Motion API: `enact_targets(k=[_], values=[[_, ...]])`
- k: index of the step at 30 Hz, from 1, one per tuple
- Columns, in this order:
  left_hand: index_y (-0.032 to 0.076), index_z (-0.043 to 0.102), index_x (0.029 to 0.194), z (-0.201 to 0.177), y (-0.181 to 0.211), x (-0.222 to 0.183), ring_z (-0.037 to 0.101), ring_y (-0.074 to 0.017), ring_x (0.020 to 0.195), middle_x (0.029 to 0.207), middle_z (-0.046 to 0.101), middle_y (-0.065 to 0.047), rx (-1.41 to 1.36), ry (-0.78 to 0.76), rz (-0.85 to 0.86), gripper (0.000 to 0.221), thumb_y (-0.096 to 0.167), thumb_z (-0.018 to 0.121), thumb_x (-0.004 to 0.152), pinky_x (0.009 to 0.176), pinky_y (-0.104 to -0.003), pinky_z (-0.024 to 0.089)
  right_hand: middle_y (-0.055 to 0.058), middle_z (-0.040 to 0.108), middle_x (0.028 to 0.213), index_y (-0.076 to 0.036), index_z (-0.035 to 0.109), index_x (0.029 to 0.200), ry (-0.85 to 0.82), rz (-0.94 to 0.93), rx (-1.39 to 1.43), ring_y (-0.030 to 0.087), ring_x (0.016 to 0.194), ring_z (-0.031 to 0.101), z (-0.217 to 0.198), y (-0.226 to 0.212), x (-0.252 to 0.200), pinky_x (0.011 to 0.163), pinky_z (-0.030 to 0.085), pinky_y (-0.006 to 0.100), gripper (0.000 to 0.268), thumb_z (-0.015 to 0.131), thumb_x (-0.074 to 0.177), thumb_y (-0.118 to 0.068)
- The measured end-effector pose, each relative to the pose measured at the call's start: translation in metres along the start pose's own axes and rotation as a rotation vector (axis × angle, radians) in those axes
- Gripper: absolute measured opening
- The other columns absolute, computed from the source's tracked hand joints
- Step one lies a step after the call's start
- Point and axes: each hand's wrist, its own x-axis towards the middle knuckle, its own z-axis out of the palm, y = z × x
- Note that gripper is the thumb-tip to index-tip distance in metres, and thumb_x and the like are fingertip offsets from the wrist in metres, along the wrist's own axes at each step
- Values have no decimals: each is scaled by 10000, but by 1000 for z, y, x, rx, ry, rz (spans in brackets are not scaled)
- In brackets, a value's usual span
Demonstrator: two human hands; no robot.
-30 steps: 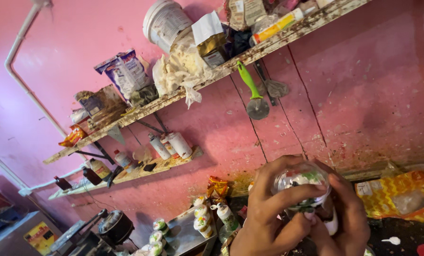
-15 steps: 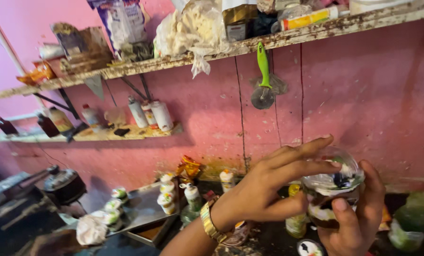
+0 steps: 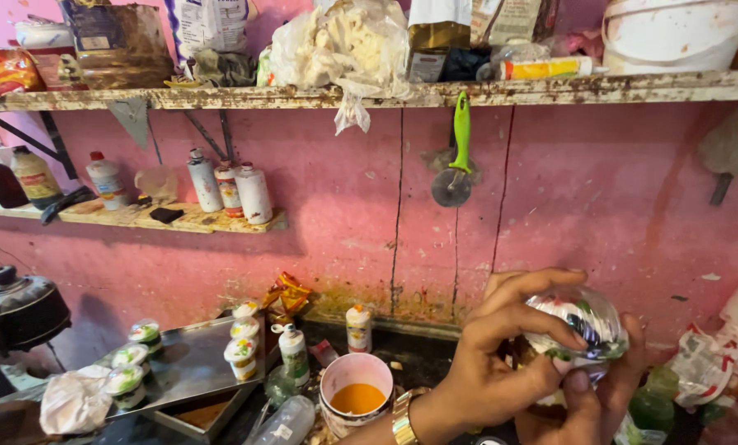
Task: The person prepares dessert cups by hand, placing lids onto cups filled with yellow and white layers and arranging them on a tray.
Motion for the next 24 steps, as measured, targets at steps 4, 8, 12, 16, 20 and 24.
enact_targets(k=[4,8,12,16,20,24], values=[[101,708,1065,-1,-3,0,569,-216,1237,1410,612,-110,34,2,32,161,61,699,909,1112,-338,445,194,414,1569,-208,270,1659,2,-47,-34,323,1398,489,-13,10,-9,1136,468,533,710,482,984,-153],[97,695,1048,-1,-2,0,588,-241,1188,1393,647,-137,57,48,16,209,73,682,841,1063,-359,472,189,426,1534,-218,277,1631,-29,-63,-38,300,1340,513,-21,21,-7,1075,493,512,690,485,977,-147],[81,680,1039,-1,-1,-2,583,-246,1212,1428,638,-142,75,64,37,201,93,744,849,1073,-358,471,183,447,1508,-225,291,1637,33,45,157,286,1296,521,-19,26,2,1069,472,488,631,491,1039,-201],[75,673,1027,-2,-2,-5,592,-255,1202,1404,651,-150,103,88,52,193,79,745,848,1057,-362,480,168,455,1480,-223,297,1613,77,18,59,273,1278,533,-12,29,-7,1058,472,495,674,518,980,-156],[70,664,1019,-3,-5,-6,610,-268,1204,1383,663,-164,143,114,70,186,82,740,850,1055,-363,487,181,471,1464,-203,332,1603,40,-54,-32,276,1268,551,-2,27,-15,1051,490,502,678,532,959,-131],[83,693,1048,-3,-5,-5,616,-283,1196,1373,644,-188,153,125,72,219,97,730,833,1062,-375,508,187,475,1472,-190,352,1598,50,-50,-24,280,1263,559,13,20,-15,1050,496,492,640,523,983,-138]])
